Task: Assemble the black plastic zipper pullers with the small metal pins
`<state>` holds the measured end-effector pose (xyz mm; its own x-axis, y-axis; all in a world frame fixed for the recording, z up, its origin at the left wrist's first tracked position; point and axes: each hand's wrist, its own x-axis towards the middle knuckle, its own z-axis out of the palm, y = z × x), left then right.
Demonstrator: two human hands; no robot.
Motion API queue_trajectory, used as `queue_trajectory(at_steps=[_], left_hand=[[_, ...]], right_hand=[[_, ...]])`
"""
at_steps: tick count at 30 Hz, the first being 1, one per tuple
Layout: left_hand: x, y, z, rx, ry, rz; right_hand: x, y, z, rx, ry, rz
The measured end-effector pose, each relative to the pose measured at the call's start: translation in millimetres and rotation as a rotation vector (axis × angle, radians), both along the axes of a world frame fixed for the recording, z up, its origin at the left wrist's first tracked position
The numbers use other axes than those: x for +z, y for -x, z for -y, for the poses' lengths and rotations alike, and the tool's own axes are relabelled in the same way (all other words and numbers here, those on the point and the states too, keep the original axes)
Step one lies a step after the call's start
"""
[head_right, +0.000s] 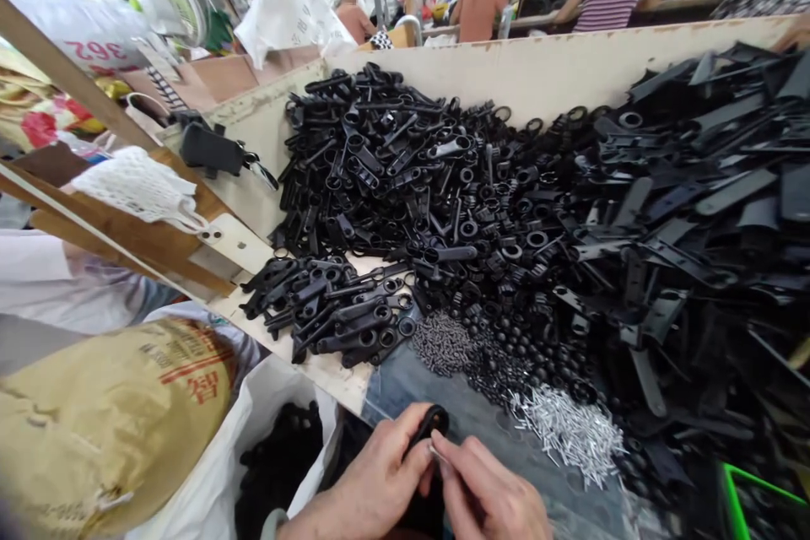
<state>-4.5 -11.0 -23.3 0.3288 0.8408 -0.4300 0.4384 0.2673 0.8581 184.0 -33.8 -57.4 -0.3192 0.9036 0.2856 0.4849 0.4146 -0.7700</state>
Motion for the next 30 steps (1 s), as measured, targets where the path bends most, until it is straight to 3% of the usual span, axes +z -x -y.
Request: queue_trajectory(at_steps=[4, 9, 12, 18, 23, 30], left_hand=[[-14.4, 4.0, 4.0, 0.055, 0.012, -0.034], [-30.0, 1.5, 1.5, 0.154, 0.084, 0.159], [-31.4, 0.6, 0.1, 0.15, 0.114, 0.239], [-31.1, 0.6, 0.4, 0.212, 0.172, 0.26], [-29.2, 0.3, 0.1, 0.228, 0.195, 0.259], [-34.4, 2.6, 3.0, 0.275, 0.238, 0.275]], right_hand=[[19.6, 14.3, -1.5, -0.043, 0.049, 0.039], [39.0, 7.9, -1.4, -0.056, 0.168, 0.117], [39.0, -1.9, 1.5, -0.093, 0.166, 0.184], [31.5, 0.8, -2.9, 0.03, 0.331, 0.491], [35.5, 9.4, -7.4, 0.071, 0.445, 0.484], [35.0, 8.2, -10.5, 0.078, 0.436, 0.509]])
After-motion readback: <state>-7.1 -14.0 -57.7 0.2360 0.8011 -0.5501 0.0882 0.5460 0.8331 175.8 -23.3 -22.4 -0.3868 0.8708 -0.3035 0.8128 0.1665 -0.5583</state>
